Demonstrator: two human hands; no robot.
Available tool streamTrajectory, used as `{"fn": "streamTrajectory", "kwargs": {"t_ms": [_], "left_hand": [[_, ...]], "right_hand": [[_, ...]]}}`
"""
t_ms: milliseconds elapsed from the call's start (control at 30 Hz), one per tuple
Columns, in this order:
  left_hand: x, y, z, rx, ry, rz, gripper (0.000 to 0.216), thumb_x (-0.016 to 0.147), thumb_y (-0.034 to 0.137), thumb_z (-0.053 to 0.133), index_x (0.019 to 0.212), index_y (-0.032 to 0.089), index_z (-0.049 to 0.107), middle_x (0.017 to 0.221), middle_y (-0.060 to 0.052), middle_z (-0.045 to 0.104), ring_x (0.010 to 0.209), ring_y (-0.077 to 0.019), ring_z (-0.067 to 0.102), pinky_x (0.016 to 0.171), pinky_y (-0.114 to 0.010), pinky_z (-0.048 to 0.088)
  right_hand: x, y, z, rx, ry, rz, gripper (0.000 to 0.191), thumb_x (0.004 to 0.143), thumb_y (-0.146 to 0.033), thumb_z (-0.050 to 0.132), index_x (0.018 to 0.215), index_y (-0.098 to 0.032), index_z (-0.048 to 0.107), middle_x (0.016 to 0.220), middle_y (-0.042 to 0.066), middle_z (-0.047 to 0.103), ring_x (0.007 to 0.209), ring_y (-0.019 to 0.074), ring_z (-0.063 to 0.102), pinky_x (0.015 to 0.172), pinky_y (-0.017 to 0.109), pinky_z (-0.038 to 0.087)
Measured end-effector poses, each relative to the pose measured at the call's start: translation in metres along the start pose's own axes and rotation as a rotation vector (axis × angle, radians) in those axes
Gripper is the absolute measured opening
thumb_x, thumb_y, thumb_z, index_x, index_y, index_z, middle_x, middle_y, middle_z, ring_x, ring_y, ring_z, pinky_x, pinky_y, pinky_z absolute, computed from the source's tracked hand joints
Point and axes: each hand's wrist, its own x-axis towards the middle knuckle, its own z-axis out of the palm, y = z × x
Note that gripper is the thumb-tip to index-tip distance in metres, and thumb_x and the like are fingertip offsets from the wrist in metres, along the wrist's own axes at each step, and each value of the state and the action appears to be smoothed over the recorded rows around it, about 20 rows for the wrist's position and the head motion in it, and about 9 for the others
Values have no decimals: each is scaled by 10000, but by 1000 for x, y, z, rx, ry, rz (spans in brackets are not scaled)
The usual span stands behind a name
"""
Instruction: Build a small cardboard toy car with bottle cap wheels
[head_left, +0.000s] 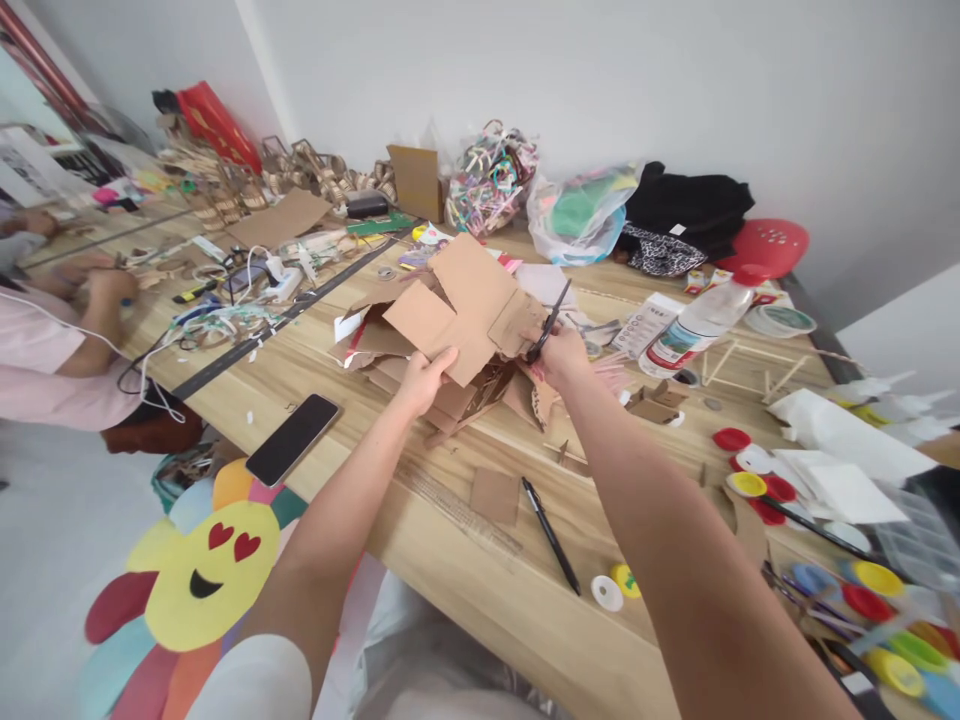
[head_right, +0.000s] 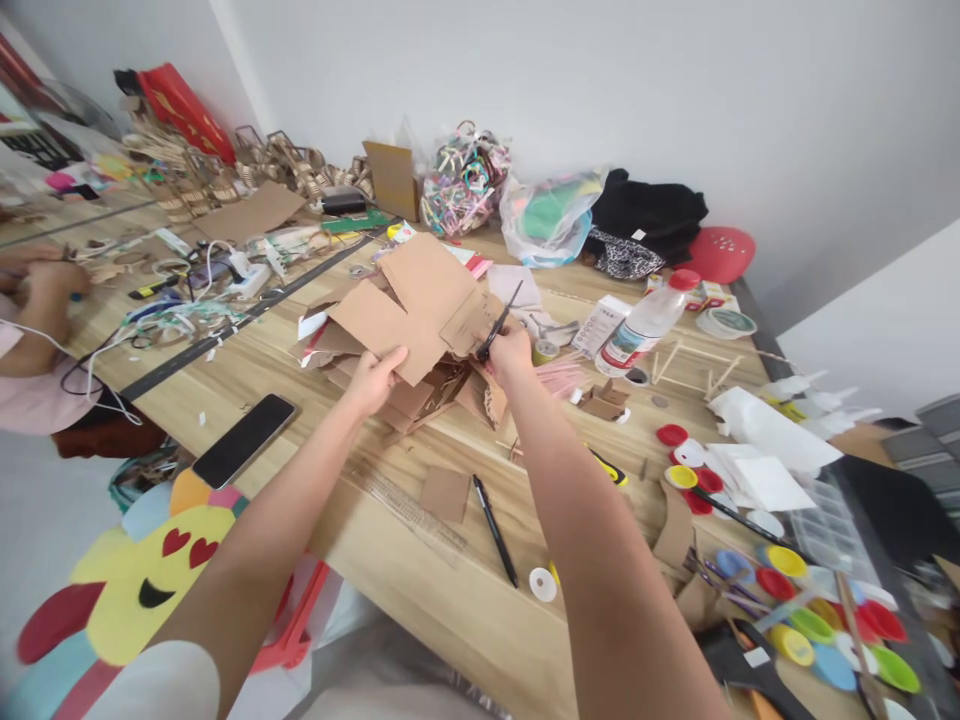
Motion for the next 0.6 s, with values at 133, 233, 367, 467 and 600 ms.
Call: {"fn": "streamTrajectory", "kwargs": {"t_ms": [133, 233, 367, 467, 600], "left_hand": [[7, 2, -9, 35, 78, -31, 197, 709, 254, 835, 762, 167, 666, 749, -91, 762, 871, -278, 780, 661, -331, 648], [9, 3, -11, 41, 76, -56, 228, 703, 279, 836, 762, 171, 644, 716, -77, 749, 835, -282, 789, 635, -328, 648], [7, 1, -10, 18, 47, -55, 226, 696, 289, 819, 782, 170, 647, 738, -90, 768, 860, -299, 798, 647, -338, 661], [2, -2, -8, 6, 28, -37, 250, 689, 316, 819, 806, 162, 662, 754, -102, 776, 864, -313, 801, 649, -351, 664], [-2, -8, -10, -7, -7, -15, 299, 661, 350, 842, 819, 166, 666, 744, -90, 778, 815, -301, 800, 621, -338, 654]], "right_hand": [[-18, -10, -28, -67, -114, -22, 374, 688, -441, 858, 625, -255, 539, 467, -30, 556, 447, 165, 543, 428, 293, 482], [-38, -23, -53, -163, -291, -64, 376, 707, -463, 875, 667, -244, 571, 532, -29, 596, 495, 150, 556, 479, 266, 485], [-60, -34, -68, -306, -758, -13, 524, 764, -739, 735, 722, -232, 606, 623, 8, 645, 596, 160, 594, 555, 263, 491], [-66, -33, -62, -347, -973, 91, 713, 729, -915, 578, 702, -205, 623, 625, 47, 656, 590, 158, 593, 583, 276, 488], [-58, -30, -50, -382, -987, 206, 762, 733, -943, 529, 677, -191, 637, 570, 37, 622, 546, 159, 601, 567, 282, 478]]}}
